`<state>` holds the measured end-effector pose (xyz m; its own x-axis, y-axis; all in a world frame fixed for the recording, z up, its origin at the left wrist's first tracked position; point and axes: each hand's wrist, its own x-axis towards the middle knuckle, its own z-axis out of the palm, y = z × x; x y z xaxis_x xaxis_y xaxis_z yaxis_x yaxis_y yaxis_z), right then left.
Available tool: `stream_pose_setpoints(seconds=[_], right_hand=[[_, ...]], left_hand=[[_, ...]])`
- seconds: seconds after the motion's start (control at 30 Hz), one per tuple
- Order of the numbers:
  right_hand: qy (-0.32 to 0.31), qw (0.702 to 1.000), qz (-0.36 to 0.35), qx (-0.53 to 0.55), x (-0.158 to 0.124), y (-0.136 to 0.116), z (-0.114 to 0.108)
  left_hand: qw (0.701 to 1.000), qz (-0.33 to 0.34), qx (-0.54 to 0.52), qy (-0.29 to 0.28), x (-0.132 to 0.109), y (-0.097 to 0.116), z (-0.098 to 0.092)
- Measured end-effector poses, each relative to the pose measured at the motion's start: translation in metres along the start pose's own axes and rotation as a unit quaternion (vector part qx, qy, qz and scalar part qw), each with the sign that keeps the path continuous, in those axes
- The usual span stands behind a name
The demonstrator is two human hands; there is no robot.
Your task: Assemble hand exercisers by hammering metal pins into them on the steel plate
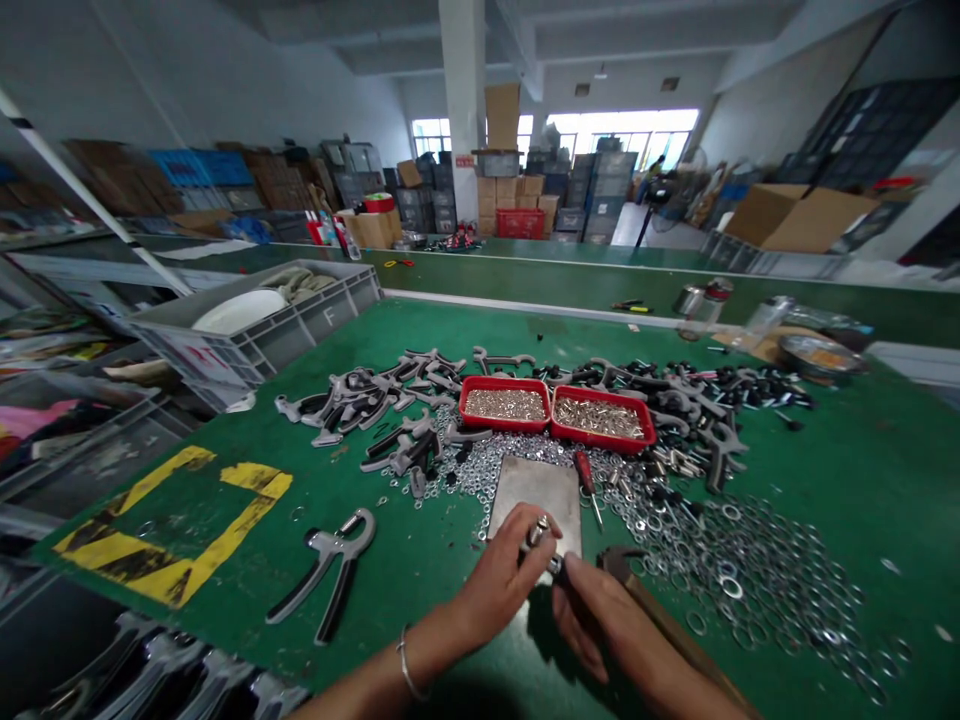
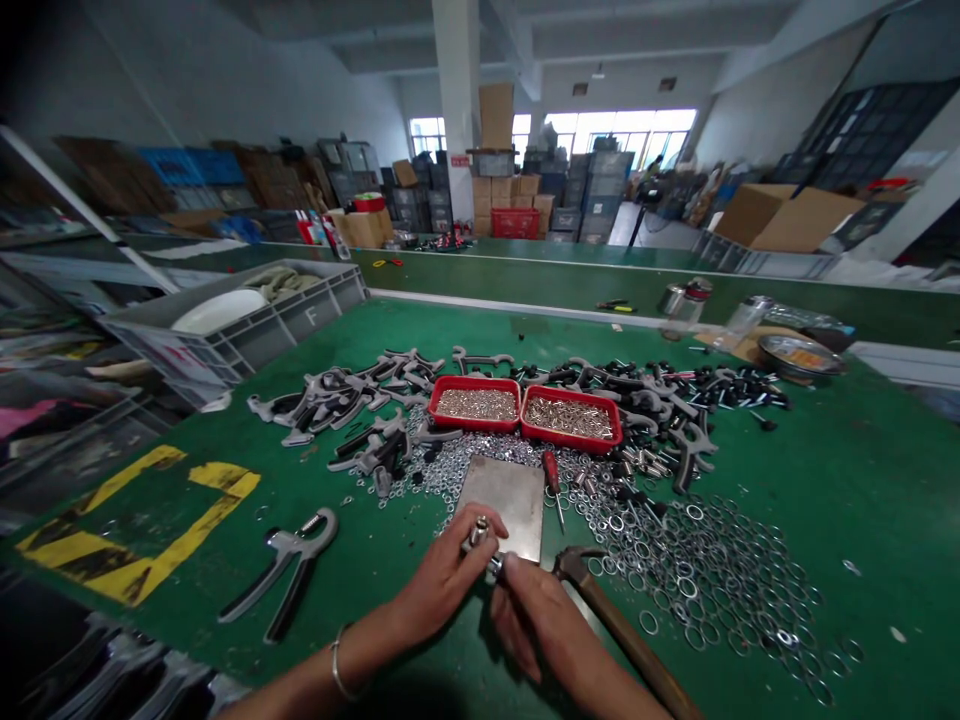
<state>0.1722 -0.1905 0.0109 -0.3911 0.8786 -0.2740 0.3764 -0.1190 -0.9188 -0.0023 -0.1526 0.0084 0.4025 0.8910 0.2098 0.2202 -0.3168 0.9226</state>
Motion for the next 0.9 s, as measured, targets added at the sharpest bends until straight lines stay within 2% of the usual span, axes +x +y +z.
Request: stream_pose_setpoints(seconds=[0.03, 0.07, 0.1, 0.13, 0.2, 0.23, 0.27, 0.3, 0.37, 0.4, 0.43, 0.47, 0.53, 0.57, 0.6, 0.63, 0.7, 0.73, 0.77, 0.8, 0.87, 0.9], right_hand=[[-0.060, 0.997, 0.030, 0.045, 0.000, 0.001, 0.000], [-0.076, 0.995, 0.036, 0.059, 0.000, 0.001, 0.000], [-0.045, 0.998, 0.016, 0.040, 0.000, 0.002, -0.002], [0.021, 1.000, -0.023, -0.002, 0.001, 0.002, -0.003], [0.152, 0.982, -0.092, -0.069, 0.001, 0.001, -0.004], [0.171, 0.979, -0.094, -0.057, 0.001, 0.001, -0.004], [0.140, 0.988, -0.068, -0.009, 0.001, 0.001, -0.004], [0.075, 0.995, -0.022, 0.061, 0.000, 0.001, -0.003], [-0.062, 0.981, 0.064, 0.172, -0.001, 0.001, -0.003], [-0.090, 0.977, 0.075, 0.179, -0.002, 0.001, -0.003], [-0.073, 0.984, 0.059, 0.152, -0.002, 0.000, -0.004], [-0.017, 0.994, 0.022, 0.105, -0.003, 0.000, -0.005], [0.104, 0.993, -0.042, 0.037, -0.004, 0.001, -0.005], [0.134, 0.989, -0.053, 0.034, -0.004, 0.001, -0.005], [0.130, 0.989, -0.046, 0.054, -0.004, 0.001, -0.004], [0.100, 0.991, -0.026, 0.090, -0.004, 0.001, -0.003], [0.025, 0.988, 0.010, 0.154, -0.005, 0.000, -0.004], [0.012, 0.987, 0.010, 0.159, -0.006, 0.000, -0.005], [0.022, 0.989, -0.004, 0.146, -0.006, 0.000, -0.007], [0.056, 0.991, -0.032, 0.116, -0.007, 0.001, -0.009], [0.145, 0.984, -0.088, 0.058, -0.007, 0.004, -0.009], [0.172, 0.978, -0.096, 0.069, -0.006, 0.006, -0.006]], left_hand=[[0.999, 0.042, 0.016, -0.012, 0.000, 0.001, 0.000], [0.997, 0.070, 0.031, -0.019, 0.001, 0.003, -0.001], [0.996, 0.077, 0.042, -0.016, 0.001, 0.003, 0.000], [0.997, 0.061, 0.045, -0.004, 0.002, 0.003, 0.001], [0.998, 0.000, 0.036, 0.050, 0.002, 0.001, 0.005], [0.996, -0.019, 0.033, 0.075, 0.002, 0.000, 0.008], [0.996, -0.016, 0.036, 0.084, 0.001, -0.001, 0.009], [0.996, 0.009, 0.047, 0.075, 0.000, -0.002, 0.011], [0.992, 0.088, 0.083, 0.023, -0.002, -0.004, 0.011], [0.989, 0.110, 0.098, 0.000, -0.003, -0.004, 0.012], [0.988, 0.109, 0.105, -0.007, -0.003, -0.005, 0.012], [0.991, 0.087, 0.103, 0.008, -0.003, -0.005, 0.014], [0.993, 0.019, 0.084, 0.076, -0.002, -0.005, 0.017], [0.992, 0.002, 0.076, 0.103, -0.002, -0.005, 0.019], [0.991, 0.012, 0.075, 0.109, -0.003, -0.005, 0.020], [0.991, 0.045, 0.082, 0.096, -0.003, -0.005, 0.021], [0.986, 0.129, 0.103, 0.038, -0.004, -0.006, 0.022], [0.983, 0.147, 0.111, 0.016, -0.003, -0.007, 0.023], [0.984, 0.135, 0.112, 0.014, -0.002, -0.007, 0.025], [0.990, 0.092, 0.104, 0.028, 0.000, -0.007, 0.027], [0.992, -0.020, 0.082, 0.092, 0.003, -0.007, 0.033], [0.988, -0.053, 0.075, 0.120, 0.004, -0.008, 0.036]])
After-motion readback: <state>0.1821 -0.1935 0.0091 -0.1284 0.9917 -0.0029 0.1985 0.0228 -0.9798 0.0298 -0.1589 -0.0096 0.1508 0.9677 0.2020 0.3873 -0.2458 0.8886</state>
